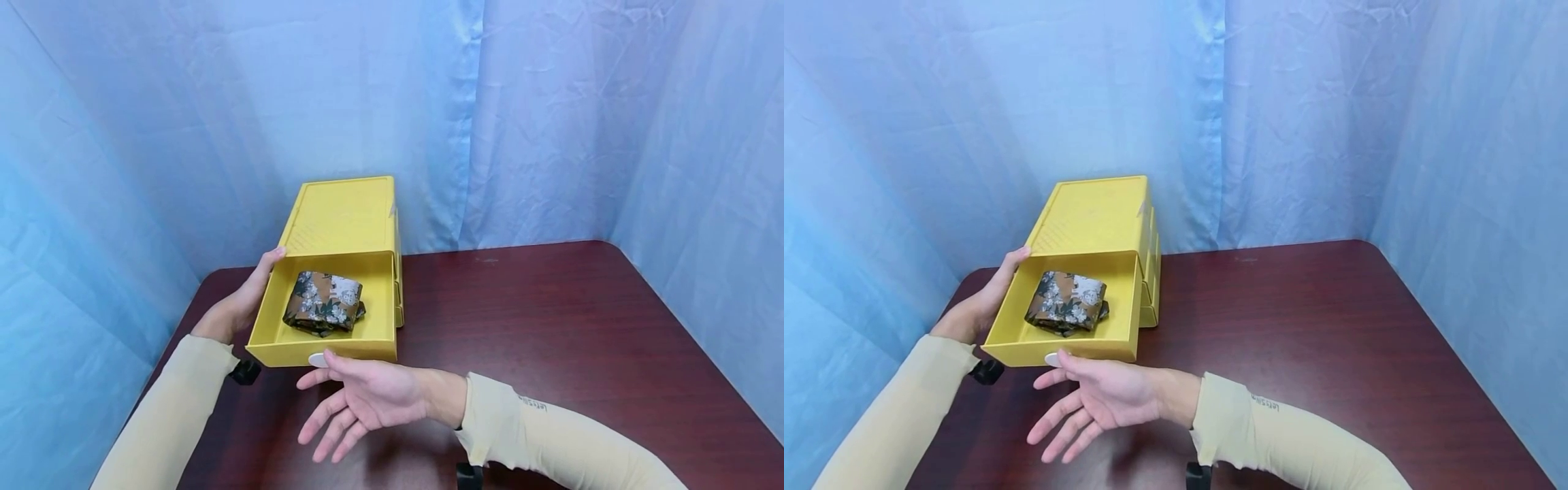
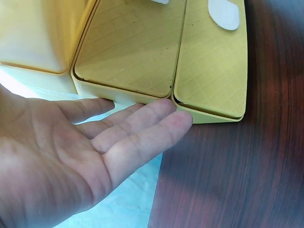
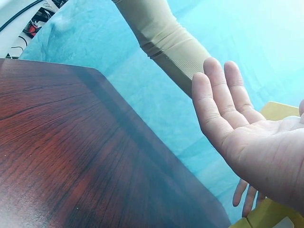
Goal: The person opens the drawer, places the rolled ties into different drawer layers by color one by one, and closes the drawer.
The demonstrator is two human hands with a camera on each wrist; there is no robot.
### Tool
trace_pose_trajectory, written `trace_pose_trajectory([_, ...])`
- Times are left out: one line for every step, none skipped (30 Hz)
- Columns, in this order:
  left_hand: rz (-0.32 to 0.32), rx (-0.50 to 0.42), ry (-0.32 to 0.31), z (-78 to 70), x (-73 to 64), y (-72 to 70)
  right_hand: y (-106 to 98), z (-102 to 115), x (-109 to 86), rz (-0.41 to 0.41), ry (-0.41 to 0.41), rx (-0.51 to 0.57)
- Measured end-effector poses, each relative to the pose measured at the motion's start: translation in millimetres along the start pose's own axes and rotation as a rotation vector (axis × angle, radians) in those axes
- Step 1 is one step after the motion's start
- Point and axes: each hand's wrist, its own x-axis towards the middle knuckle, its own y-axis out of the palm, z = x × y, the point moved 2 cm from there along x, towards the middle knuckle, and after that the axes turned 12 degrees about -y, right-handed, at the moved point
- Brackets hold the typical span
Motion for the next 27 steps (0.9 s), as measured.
trace_pose_trajectory([0.003, -0.004, -0.001, -0.1, -0.2, 0.1, 0, 0, 0.1, -0.002, 0.0, 0.0])
trace_pose_trajectory([0.005, -0.009, -0.001, 0.2, 0.2, 0.3, 1, 0, 0.3, -0.004, 0.0, 0.0])
trace_pose_trajectory([0.008, -0.017, -0.002, 0.3, 0.1, 0.4, 1, 1, 0.6, -0.005, -0.001, 0.002])
trace_pose_trajectory([0.013, -0.025, -0.004, 0.2, -0.2, 0.4, 2, 1, 1.0, -0.006, -0.002, 0.003])
trace_pose_trajectory([0.018, -0.031, -0.002, 0.0, -0.6, 0.5, 2, 2, 1.7, -0.008, -0.003, 0.006])
trace_pose_trajectory([0.022, -0.04, -0.003, 0.1, -1.1, 0.4, 3, 3, 2.4, -0.009, -0.003, 0.007])
trace_pose_trajectory([0.025, -0.048, -0.007, 0.5, -1.4, 0.3, 4, 4, 3.2, -0.01, -0.004, 0.01])
trace_pose_trajectory([0.025, -0.053, -0.01, 0.8, -1.8, 0.1, 4, 5, 4.1, -0.012, -0.006, 0.014])
trace_pose_trajectory([0.028, -0.056, -0.013, 1.0, -2.3, -0.1, 5, 6, 5.1, -0.014, -0.009, 0.017])
trace_pose_trajectory([0.029, -0.056, -0.011, 1.1, -2.6, -0.3, 5, 7, 5.9, -0.017, -0.012, 0.02])
trace_pose_trajectory([0.029, -0.054, -0.008, 1.4, -2.6, -0.5, 5, 7, 6.8, -0.021, -0.013, 0.022])
trace_pose_trajectory([0.03, -0.054, -0.006, 1.4, -2.7, -0.7, 4, 8, 7.4, -0.023, -0.017, 0.025])
trace_pose_trajectory([0.03, -0.048, -0.002, 1.4, -2.7, -0.8, 4, 9, 8.1, -0.025, -0.021, 0.027])
trace_pose_trajectory([0.028, -0.041, 0.004, 1.2, -2.7, -1.0, 4, 9, 8.7, -0.027, -0.023, 0.029])
trace_pose_trajectory([0.028, -0.035, 0.008, 1.1, -2.6, -1.3, 3, 10, 9.2, -0.028, -0.026, 0.029])
trace_pose_trajectory([0.027, -0.029, 0.009, 0.9, -2.4, -1.6, 3, 11, 9.7, -0.029, -0.028, 0.029])
trace_pose_trajectory([0.027, -0.023, 0.006, 0.6, -2.4, -1.7, 3, 11, 10.4, -0.028, -0.031, 0.03])
trace_pose_trajectory([0.026, -0.018, 0.002, 0.4, -2.5, -1.9, 2, 12, 11.0, -0.027, -0.033, 0.031])
trace_pose_trajectory([0.025, -0.013, -0.005, 0.2, -2.6, -2.2, 2, 12, 11.8, -0.027, -0.037, 0.031])
trace_pose_trajectory([0.03, -0.016, -0.013, -0.1, -2.8, -2.4, 1, 13, 12.5, -0.029, -0.04, 0.031])
trace_pose_trajectory([0.035, -0.017, -0.019, -0.5, -2.9, -2.3, 1, 14, 13.3, -0.032, -0.044, 0.032])
trace_pose_trajectory([0.04, -0.013, -0.022, -1.0, -3.1, -2.4, 0, 15, 14.0, -0.034, -0.048, 0.034])
trace_pose_trajectory([0.045, -0.013, -0.024, -1.6, -3.4, -2.2, 0, 15, 14.8, -0.037, -0.052, 0.036])
trace_pose_trajectory([0.047, -0.011, -0.023, -2.0, -3.6, -2.0, -1, 16, 15.3, -0.039, -0.055, 0.036])
trace_pose_trajectory([0.05, -0.01, -0.021, -2.4, -3.6, -1.7, -2, 16, 15.8, -0.041, -0.056, 0.037])
trace_pose_trajectory([0.056, -0.009, -0.018, -2.8, -3.4, -1.2, -3, 17, 16.0, -0.043, -0.055, 0.037])
trace_pose_trajectory([0.055, -0.004, -0.014, -3.1, -3.1, -0.9, -3, 17, 16.0, -0.045, -0.056, 0.035])
